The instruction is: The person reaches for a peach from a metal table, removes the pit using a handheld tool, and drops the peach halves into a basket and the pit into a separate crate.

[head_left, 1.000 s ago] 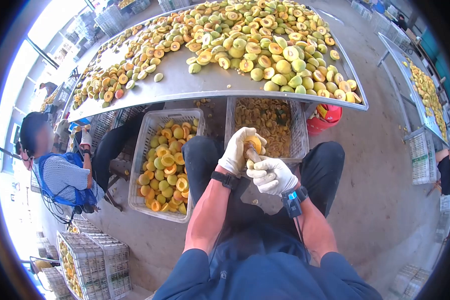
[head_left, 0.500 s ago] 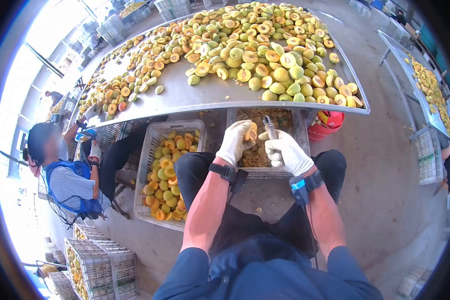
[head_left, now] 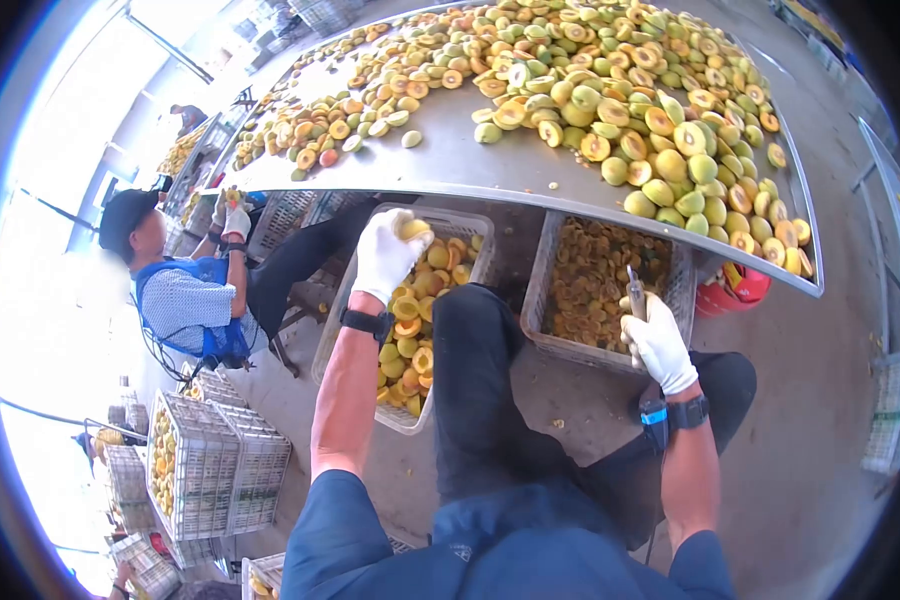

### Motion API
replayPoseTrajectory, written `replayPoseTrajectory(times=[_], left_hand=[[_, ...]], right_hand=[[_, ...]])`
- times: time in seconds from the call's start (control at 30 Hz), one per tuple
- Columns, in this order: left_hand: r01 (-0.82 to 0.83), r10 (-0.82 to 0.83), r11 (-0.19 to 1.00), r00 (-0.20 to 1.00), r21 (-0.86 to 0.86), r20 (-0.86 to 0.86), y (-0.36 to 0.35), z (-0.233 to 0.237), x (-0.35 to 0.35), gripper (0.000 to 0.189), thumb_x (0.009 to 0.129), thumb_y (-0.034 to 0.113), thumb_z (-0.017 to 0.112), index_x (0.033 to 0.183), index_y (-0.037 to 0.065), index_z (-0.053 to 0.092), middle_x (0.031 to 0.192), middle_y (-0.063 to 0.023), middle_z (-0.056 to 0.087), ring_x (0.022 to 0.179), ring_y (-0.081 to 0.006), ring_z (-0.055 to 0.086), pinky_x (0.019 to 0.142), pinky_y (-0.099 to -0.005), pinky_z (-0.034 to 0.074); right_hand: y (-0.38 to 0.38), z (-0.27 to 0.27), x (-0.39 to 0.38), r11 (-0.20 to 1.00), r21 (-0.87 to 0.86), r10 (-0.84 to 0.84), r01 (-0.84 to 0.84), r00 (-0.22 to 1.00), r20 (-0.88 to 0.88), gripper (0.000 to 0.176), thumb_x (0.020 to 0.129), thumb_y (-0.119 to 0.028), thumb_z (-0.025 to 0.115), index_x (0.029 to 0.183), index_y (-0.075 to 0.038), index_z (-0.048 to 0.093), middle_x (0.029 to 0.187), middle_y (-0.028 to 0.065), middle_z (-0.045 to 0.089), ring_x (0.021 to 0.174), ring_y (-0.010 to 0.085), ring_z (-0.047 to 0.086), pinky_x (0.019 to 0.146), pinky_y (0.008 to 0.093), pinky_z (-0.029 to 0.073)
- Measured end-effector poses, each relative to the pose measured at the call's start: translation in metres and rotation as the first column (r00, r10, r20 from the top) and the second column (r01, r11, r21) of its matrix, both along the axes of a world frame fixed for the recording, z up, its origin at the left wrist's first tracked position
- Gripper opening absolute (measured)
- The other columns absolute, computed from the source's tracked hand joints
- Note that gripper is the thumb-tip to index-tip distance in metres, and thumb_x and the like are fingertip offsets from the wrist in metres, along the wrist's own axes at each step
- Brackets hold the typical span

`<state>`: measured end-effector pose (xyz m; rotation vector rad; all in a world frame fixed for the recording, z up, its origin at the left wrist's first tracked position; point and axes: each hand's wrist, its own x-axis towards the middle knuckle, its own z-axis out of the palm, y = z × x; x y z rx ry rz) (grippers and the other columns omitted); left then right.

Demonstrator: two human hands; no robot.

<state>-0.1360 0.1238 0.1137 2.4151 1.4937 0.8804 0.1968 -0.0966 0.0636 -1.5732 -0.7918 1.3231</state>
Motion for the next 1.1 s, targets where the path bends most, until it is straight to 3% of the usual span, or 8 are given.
replayPoseTrajectory(times=[0.13,0.27,0.3,0.43,0.53,0.7,0.93,1.1], left_hand=[[-0.182,0.230,0.934,0.965,-0.306,0.128,0.020,-0.038,-0.017,0.046,0.076,0.022,0.082,0.109,-0.005,0.064,0.103,-0.0206,0.069,0.096,-0.0277,0.068,0.084,-0.0335,0.052],[-0.447,0.366,0.876,0.860,-0.181,-0.355,0.038,-0.063,0.007,0.053,0.085,0.044,0.068,0.111,-0.002,0.061,0.107,-0.0256,0.065,0.103,-0.0384,0.063,0.091,-0.0445,0.050],[-0.396,0.341,0.906,0.892,-0.149,-0.297,0.045,-0.066,0.011,0.048,0.084,0.042,0.067,0.108,0.000,0.063,0.104,-0.0245,0.066,0.100,-0.0383,0.064,0.088,-0.0445,0.051],[-0.210,0.183,0.967,0.966,-0.143,-0.180,0.086,-0.057,0.046,0.034,0.083,0.034,0.067,0.096,0.003,0.067,0.092,-0.0209,0.069,0.090,-0.0381,0.066,0.080,-0.0449,0.052],[-0.153,0.148,0.988,0.974,-0.020,-0.172,0.120,-0.048,0.085,0.027,0.081,0.030,0.067,0.088,0.004,0.069,0.085,-0.0201,0.069,0.084,-0.0379,0.066,0.076,-0.0452,0.053],[-0.043,0.011,0.992,0.967,-0.121,-0.253,0.197,-0.050,0.157,0.037,0.078,0.035,0.069,0.097,0.003,0.069,0.092,-0.0219,0.069,0.093,-0.0401,0.065,0.085,-0.0454,0.052],[-0.250,0.105,0.940,0.861,-0.233,-0.497,0.252,-0.073,0.186,0.052,0.077,0.046,0.071,0.111,0.007,0.068,0.113,-0.0175,0.068,0.104,-0.0337,0.066,0.091,-0.0413,0.053],[-0.177,-0.050,0.920,0.831,-0.349,-0.554,0.252,-0.059,0.192,0.045,0.072,0.043,0.074,0.101,0.009,0.073,0.104,-0.0169,0.070,0.100,-0.0312,0.067,0.088,-0.0392,0.053]], right_hand=[[0.003,-0.007,-0.004,0.996,-0.037,0.086,-0.080,0.979,0.187,0.029,0.086,-0.013,0.058,0.112,-0.001,0.055,0.073,0.0049,0.058,0.052,0.0116,0.055,0.045,0.0277,0.046],[0.008,-0.007,-0.007,0.996,-0.055,0.087,-0.077,0.975,0.204,0.029,0.085,-0.012,0.058,0.112,0.000,0.055,0.072,0.0061,0.059,0.051,0.0132,0.056,0.045,0.0288,0.047],[0.009,-0.004,-0.008,0.996,-0.046,0.083,-0.074,0.964,0.252,0.027,0.086,-0.012,0.058,0.110,0.000,0.055,0.072,0.0068,0.059,0.051,0.0126,0.057,0.044,0.0286,0.047],[0.008,-0.026,-0.008,0.981,0.104,0.089,-0.164,0.854,0.512,0.023,0.083,-0.012,0.060,0.101,0.000,0.055,0.081,0.0257,0.060,0.078,0.0471,0.059,0.069,0.0478,0.048],[0.012,-0.014,-0.015,0.957,0.150,0.108,-0.248,0.784,0.611,0.019,0.082,-0.009,0.059,0.097,0.000,0.054,0.078,0.0277,0.060,0.076,0.0472,0.060,0.066,0.0496,0.048],[0.019,-0.019,-0.007,0.968,0.094,0.094,-0.234,0.679,0.729,0.014,0.082,-0.012,0.057,0.092,-0.003,0.053,0.071,0.0259,0.062,0.070,0.0450,0.062,0.064,0.0532,0.050],[0.018,-0.025,-0.015,0.939,-0.158,0.316,-0.305,0.589,0.744,0.016,0.085,-0.019,0.052,0.095,-0.007,0.055,0.079,0.0238,0.065,0.070,0.0439,0.064,0.064,0.0540,0.052],[0.017,-0.024,-0.017,0.920,-0.214,0.374,-0.327,0.580,0.723,0.021,0.084,-0.019,0.052,0.100,-0.006,0.055,0.081,0.0231,0.065,0.071,0.0438,0.065,0.063,0.0534,0.052]])
